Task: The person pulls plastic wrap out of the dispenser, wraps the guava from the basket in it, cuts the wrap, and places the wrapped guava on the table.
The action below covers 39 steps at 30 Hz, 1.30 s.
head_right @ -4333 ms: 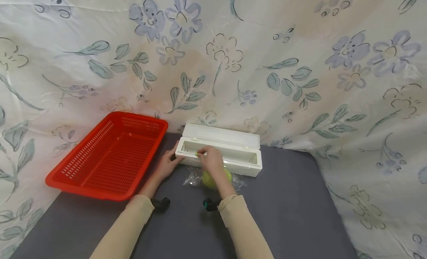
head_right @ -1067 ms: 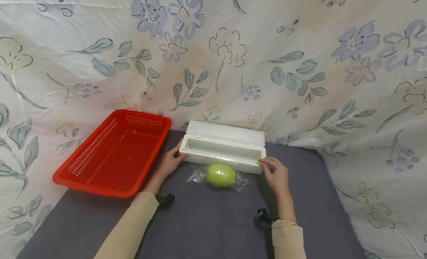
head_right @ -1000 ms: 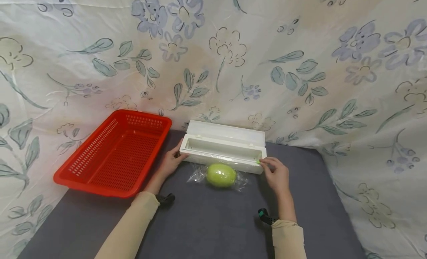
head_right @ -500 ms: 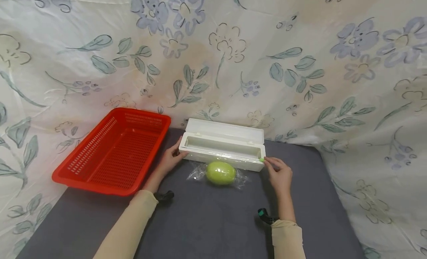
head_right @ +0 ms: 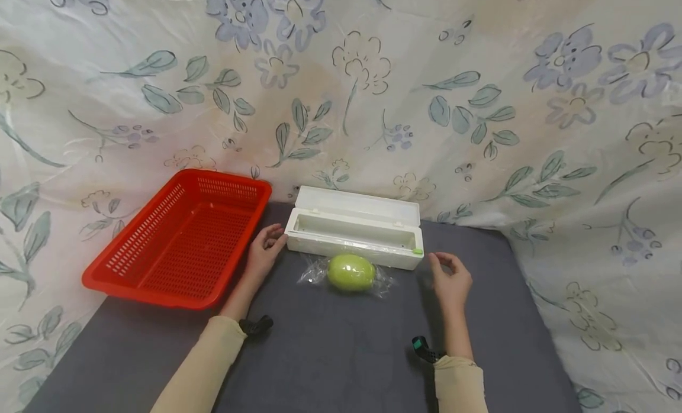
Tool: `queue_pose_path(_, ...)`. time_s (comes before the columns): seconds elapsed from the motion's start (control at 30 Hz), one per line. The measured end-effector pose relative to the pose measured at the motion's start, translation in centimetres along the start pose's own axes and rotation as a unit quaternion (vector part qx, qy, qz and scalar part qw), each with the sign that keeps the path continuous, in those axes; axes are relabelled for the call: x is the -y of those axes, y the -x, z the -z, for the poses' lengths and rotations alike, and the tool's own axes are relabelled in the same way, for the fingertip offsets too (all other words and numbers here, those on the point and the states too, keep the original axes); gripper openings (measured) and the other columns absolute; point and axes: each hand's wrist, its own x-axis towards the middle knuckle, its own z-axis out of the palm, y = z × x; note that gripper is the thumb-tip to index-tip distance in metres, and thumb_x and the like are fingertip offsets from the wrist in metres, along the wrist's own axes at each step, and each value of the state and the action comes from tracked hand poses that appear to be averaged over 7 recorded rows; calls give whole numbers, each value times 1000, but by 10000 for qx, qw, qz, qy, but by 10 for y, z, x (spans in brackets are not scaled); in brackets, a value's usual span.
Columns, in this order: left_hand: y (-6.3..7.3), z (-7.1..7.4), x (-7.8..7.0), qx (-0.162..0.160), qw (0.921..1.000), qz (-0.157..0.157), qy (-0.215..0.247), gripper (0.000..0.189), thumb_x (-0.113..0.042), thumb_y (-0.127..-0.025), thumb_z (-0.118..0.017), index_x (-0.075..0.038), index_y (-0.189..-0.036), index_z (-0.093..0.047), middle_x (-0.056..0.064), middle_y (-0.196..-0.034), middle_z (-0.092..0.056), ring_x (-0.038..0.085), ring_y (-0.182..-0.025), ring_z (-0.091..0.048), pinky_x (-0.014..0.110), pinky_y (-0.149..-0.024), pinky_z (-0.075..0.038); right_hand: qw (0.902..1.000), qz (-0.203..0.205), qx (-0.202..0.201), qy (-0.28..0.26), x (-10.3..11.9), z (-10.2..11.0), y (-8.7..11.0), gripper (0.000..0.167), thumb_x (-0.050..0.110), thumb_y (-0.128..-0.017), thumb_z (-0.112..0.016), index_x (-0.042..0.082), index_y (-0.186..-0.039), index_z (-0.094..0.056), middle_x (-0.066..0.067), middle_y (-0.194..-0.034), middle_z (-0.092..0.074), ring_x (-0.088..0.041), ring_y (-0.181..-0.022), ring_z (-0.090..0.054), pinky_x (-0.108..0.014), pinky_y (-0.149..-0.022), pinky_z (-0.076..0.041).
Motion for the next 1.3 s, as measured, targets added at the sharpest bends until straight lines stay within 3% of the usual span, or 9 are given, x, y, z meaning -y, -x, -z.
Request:
queue_pose_path(0.23, 16, -5, -6, -178, 9995, 186, -184, 27, -20, -91, -87, -2, -109, -77, 16, -102, -77, 7, -68, -59, 20, -60, -44, 9969, -655, 410, 120, -4, -10, 8, 56, 56, -96, -75, 5, -118, -79, 8, -100, -72, -7, -42, -53, -22, -46, -44)
queue_pose_path(0.47, 20, -16, -6, -183, 9990, 148, -372, 26, -23, -86, -92, -7, -105, -85, 11, -99, -81, 6, -70, -65, 18, -62, -47, 9926, -1041, 401, -481, -4, -28, 13, 50, 45, -90, -86, 1, -112, -76, 13, -77, -73, -5, -41, -48, -21, -44, -41)
queue_pose_path(0.7, 21, -26, -5, -380, 9984, 405, -136, 25, -24, -85, -92, -5, -100, -85, 9, -94, -82, 3, -72, -66, 17, -63, -51, 9843, -1345, 572, -987, -4, -47, 19, 41, 36, -87, -91, 2, -106, -80, 4, -74, -76, -2, -39, -44, -20, -41, -38)
queue_pose_path(0.87, 19, -28, -6, -362, 9985, 391, 155, 24, -21, -87, -91, -4, -100, -83, 9, -91, -80, 8, -68, -65, 19, -59, -52, 9778, -1417, 538, -1450, -7, -53, 19, 33, 35, -84, -93, 7, -98, -84, 8, -73, -76, -1, -39, -43, -18, -40, -34)
queue_pose_path(1.0, 17, -29, -5, -276, 9988, 212, 335, 19, -16, -89, -89, -1, -98, -81, 8, -86, -78, 15, -66, -65, 19, -58, -50, 9774, -1357, 683, -1469, -8, -52, 20, 26, 33, -87, -91, 10, -97, -85, 13, -73, -76, -1, -40, -44, -17, -41, -34)
queue_pose_path(1.17, 17, -28, -3, -55, 9983, 70, 582, 15, -9, -92, -85, 3, -100, -79, 8, -86, -77, 18, -66, -64, 19, -57, -50, 9799, -1047, 791, -1503, -6, -50, 21, 24, 24, -91, -87, 3, -102, -83, 13, -75, -77, -2, -40, -43, -17, -40, -34)
queue_pose_path(1.3, 18, -26, -4, 200, 9969, -22, 765, 17, -3, -95, -79, 6, -109, -77, 15, -93, -78, 16, -66, -63, 19, -57, -50, 9804, -964, 812, -1518, -3, -47, 20, 27, 21, -93, -85, -3, -104, -79, 8, -76, -76, -3, -40, -43, -18, -41, -35)
